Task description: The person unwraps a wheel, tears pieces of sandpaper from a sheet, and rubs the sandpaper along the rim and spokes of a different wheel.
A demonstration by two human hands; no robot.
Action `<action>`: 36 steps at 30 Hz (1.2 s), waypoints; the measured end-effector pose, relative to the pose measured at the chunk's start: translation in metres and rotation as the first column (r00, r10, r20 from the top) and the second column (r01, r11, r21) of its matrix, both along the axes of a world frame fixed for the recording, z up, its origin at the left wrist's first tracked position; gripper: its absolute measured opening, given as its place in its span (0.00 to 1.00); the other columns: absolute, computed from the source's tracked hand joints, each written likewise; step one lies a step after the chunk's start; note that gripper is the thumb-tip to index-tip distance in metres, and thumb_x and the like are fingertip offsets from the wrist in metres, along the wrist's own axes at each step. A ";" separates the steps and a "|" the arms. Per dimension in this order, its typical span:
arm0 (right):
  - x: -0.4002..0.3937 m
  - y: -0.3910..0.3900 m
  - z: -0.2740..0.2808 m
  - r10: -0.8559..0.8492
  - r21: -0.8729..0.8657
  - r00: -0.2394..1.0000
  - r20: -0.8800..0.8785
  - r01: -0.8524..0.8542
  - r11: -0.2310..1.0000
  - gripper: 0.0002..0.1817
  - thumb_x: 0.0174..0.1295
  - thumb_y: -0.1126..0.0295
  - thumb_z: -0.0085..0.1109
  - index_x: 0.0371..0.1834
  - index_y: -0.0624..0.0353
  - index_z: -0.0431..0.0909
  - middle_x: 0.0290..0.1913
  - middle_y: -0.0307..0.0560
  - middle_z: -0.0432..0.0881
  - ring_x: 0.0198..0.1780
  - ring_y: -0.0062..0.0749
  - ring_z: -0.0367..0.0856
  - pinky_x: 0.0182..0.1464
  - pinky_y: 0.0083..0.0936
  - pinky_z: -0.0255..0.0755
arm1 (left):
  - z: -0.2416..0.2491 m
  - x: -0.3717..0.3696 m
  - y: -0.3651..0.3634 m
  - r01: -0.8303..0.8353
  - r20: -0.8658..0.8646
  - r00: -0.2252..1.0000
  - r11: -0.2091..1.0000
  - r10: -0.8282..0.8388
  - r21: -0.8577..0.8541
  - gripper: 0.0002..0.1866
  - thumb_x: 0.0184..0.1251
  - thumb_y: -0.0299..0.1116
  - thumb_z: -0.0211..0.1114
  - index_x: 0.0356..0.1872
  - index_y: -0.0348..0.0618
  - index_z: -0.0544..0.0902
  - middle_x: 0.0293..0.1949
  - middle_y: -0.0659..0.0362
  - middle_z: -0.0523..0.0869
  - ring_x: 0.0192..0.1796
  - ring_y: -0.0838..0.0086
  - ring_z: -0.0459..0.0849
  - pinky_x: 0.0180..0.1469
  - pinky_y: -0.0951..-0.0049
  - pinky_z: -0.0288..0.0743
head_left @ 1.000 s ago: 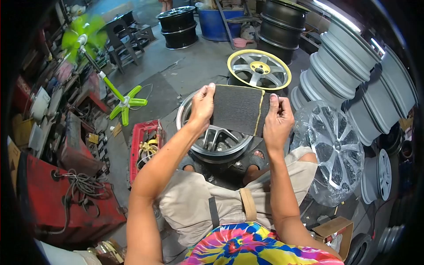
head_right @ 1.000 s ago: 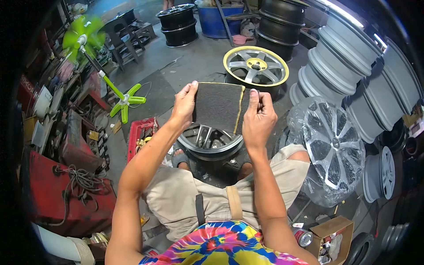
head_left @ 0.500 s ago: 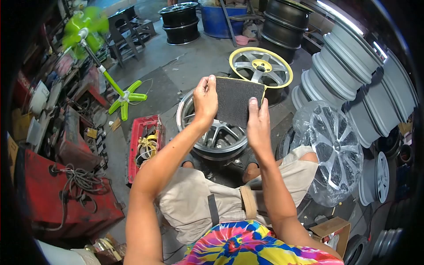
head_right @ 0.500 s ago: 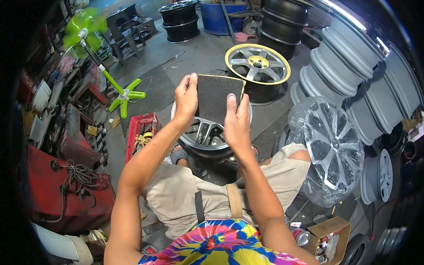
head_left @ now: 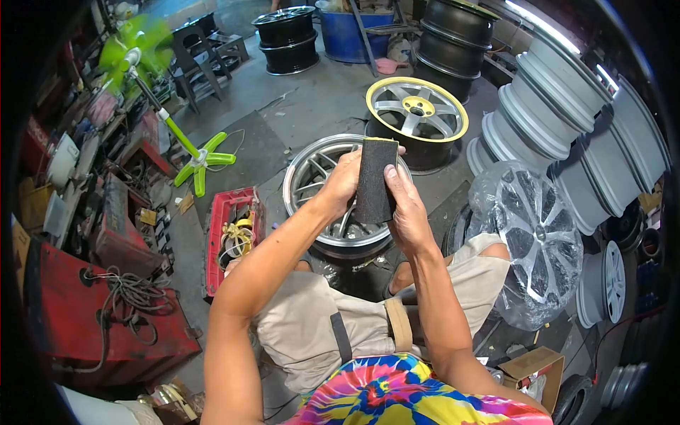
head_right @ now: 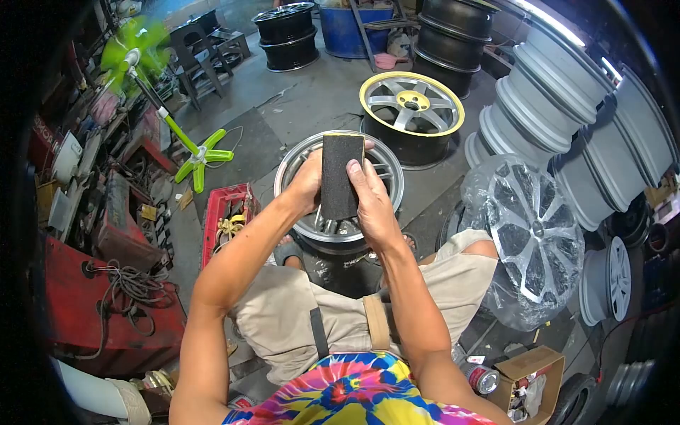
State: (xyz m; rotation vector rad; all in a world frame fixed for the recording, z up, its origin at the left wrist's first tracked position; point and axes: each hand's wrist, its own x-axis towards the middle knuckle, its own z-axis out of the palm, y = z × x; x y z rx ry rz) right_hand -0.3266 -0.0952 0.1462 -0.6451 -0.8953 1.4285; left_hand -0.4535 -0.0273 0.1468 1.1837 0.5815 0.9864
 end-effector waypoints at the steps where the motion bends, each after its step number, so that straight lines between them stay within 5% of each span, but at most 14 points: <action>1: 0.002 0.001 -0.003 0.001 -0.001 1.000 0.000 -0.001 1.000 0.21 0.81 0.58 0.48 0.66 0.62 0.71 0.58 0.43 0.79 0.56 0.23 0.80 0.59 0.23 0.75 | 0.000 0.001 0.000 -0.012 -0.004 1.000 1.000 0.012 0.001 0.17 0.80 0.41 0.57 0.57 0.44 0.86 0.50 0.62 0.88 0.50 0.79 0.85 0.56 0.75 0.77; 4: 0.008 0.002 -0.012 -0.026 0.054 0.999 0.025 0.025 0.998 0.16 0.80 0.62 0.52 0.61 0.62 0.71 0.55 0.44 0.79 0.51 0.20 0.80 0.54 0.21 0.77 | -0.008 0.000 0.009 -0.133 -0.124 0.983 0.990 0.137 0.044 0.20 0.81 0.46 0.56 0.57 0.42 0.86 0.48 0.62 0.89 0.50 0.80 0.84 0.55 0.76 0.77; 6: 0.008 0.007 -0.008 -0.339 0.230 0.939 0.055 0.318 0.920 0.13 0.78 0.67 0.56 0.58 0.62 0.69 0.52 0.44 0.79 0.48 0.18 0.80 0.50 0.19 0.78 | 0.002 -0.010 0.013 -0.068 -0.089 0.994 0.994 0.060 -0.085 0.28 0.81 0.55 0.55 0.55 0.37 0.86 0.46 0.61 0.88 0.45 0.81 0.84 0.49 0.78 0.80; 11: 0.025 0.015 -0.010 -0.527 0.287 0.849 0.027 0.499 0.818 0.17 0.72 0.72 0.64 0.56 0.60 0.66 0.48 0.46 0.79 0.47 0.20 0.78 0.51 0.19 0.76 | 0.016 -0.012 -0.007 0.088 -0.308 0.951 0.986 -0.041 0.141 0.17 0.72 0.37 0.71 0.54 0.36 0.87 0.46 0.59 0.89 0.47 0.80 0.86 0.47 0.77 0.84; 14: 0.030 0.013 -0.015 -0.513 0.246 0.856 0.067 0.484 0.840 0.25 0.68 0.70 0.69 0.61 0.60 0.64 0.49 0.47 0.79 0.49 0.22 0.78 0.53 0.21 0.75 | 0.012 -0.014 -0.007 0.079 -0.320 0.947 0.983 -0.022 0.165 0.16 0.69 0.37 0.74 0.49 0.35 0.89 0.38 0.62 0.89 0.40 0.84 0.84 0.41 0.80 0.79; 17: 0.058 0.008 -0.009 -0.355 0.246 0.826 0.438 0.269 0.931 0.41 0.58 0.65 0.79 0.72 0.63 0.65 0.56 0.51 0.80 0.55 0.30 0.80 0.59 0.27 0.75 | 0.015 -0.026 -0.005 0.149 -0.447 0.893 0.971 -0.051 0.187 0.12 0.68 0.35 0.74 0.40 0.34 0.90 0.29 0.67 0.86 0.31 0.87 0.77 0.32 0.81 0.70; 20: 0.076 -0.001 0.006 -0.166 0.246 0.735 0.658 -0.002 0.969 0.28 0.59 0.62 0.78 0.60 0.62 0.80 0.53 0.44 0.84 0.55 0.26 0.81 0.60 0.28 0.74 | 0.018 -0.026 -0.008 0.392 -0.628 0.778 0.796 -0.019 0.461 0.15 0.64 0.34 0.74 0.26 0.31 0.84 0.16 0.65 0.71 0.21 0.84 0.67 0.24 0.74 0.62; 22: 0.078 -0.003 0.013 -0.141 0.246 0.679 0.720 -0.060 0.967 0.17 0.62 0.66 0.75 0.49 0.63 0.86 0.43 0.40 0.86 0.48 0.23 0.81 0.54 0.24 0.74 | 0.024 -0.023 -0.016 0.498 -0.761 0.639 0.814 -0.111 0.299 0.17 0.64 0.36 0.75 0.28 0.29 0.84 0.16 0.61 0.73 0.23 0.81 0.69 0.26 0.71 0.64; 24: 0.080 -0.004 0.012 -0.272 0.341 0.664 0.697 0.027 0.940 0.10 0.64 0.69 0.72 0.40 0.65 0.87 0.34 0.37 0.85 0.40 0.20 0.79 0.47 0.21 0.72 | 0.026 -0.025 -0.018 0.459 -0.731 0.670 0.846 -0.127 0.273 0.15 0.66 0.38 0.76 0.32 0.33 0.87 0.20 0.69 0.73 0.25 0.87 0.69 0.27 0.78 0.63; 26: 0.083 -0.004 0.008 -0.411 0.385 0.709 0.573 0.210 0.899 0.06 0.67 0.71 0.69 0.37 0.64 0.88 0.33 0.35 0.83 0.37 0.16 0.76 0.42 0.18 0.69 | 0.020 -0.029 -0.008 0.227 -0.535 0.845 0.912 -0.010 0.342 0.16 0.66 0.40 0.75 0.41 0.34 0.88 0.30 0.63 0.87 0.36 0.85 0.82 0.38 0.81 0.76; 27: 0.084 -0.003 0.008 -0.482 0.396 0.711 0.512 0.302 0.867 0.07 0.68 0.71 0.68 0.37 0.64 0.88 0.32 0.35 0.83 0.37 0.15 0.76 0.42 0.17 0.69 | 0.029 -0.033 -0.006 0.189 -0.580 0.813 0.921 0.048 0.342 0.19 0.69 0.42 0.74 0.46 0.34 0.87 0.41 0.56 0.91 0.45 0.79 0.88 0.47 0.79 0.81; 30: 0.079 -0.003 0.009 -0.609 0.393 0.682 0.405 0.471 0.790 0.08 0.70 0.70 0.67 0.37 0.65 0.87 0.32 0.35 0.83 0.37 0.15 0.76 0.43 0.17 0.70 | 0.014 -0.030 0.002 0.060 -0.528 0.849 0.997 -0.020 0.057 0.19 0.75 0.46 0.68 0.48 0.36 0.87 0.39 0.59 0.89 0.42 0.80 0.87 0.46 0.79 0.82; 32: 0.072 0.000 0.001 -0.760 0.481 0.541 0.360 0.591 0.648 0.08 0.71 0.70 0.66 0.38 0.65 0.86 0.33 0.35 0.83 0.38 0.15 0.77 0.45 0.18 0.71 | 0.004 -0.017 -0.006 0.033 -0.356 0.935 0.997 -0.006 0.071 0.18 0.77 0.46 0.66 0.48 0.38 0.87 0.40 0.64 0.87 0.40 0.83 0.85 0.46 0.81 0.82; 36: 0.050 -0.013 -0.009 -0.735 0.509 0.602 0.312 0.547 0.664 0.06 0.72 0.72 0.64 0.40 0.64 0.84 0.36 0.36 0.83 0.41 0.17 0.77 0.47 0.18 0.70 | 0.009 -0.012 -0.013 -0.007 -0.087 0.996 0.999 0.004 -0.038 0.11 0.79 0.42 0.63 0.47 0.46 0.84 0.38 0.71 0.83 0.37 0.90 0.80 0.40 0.87 0.76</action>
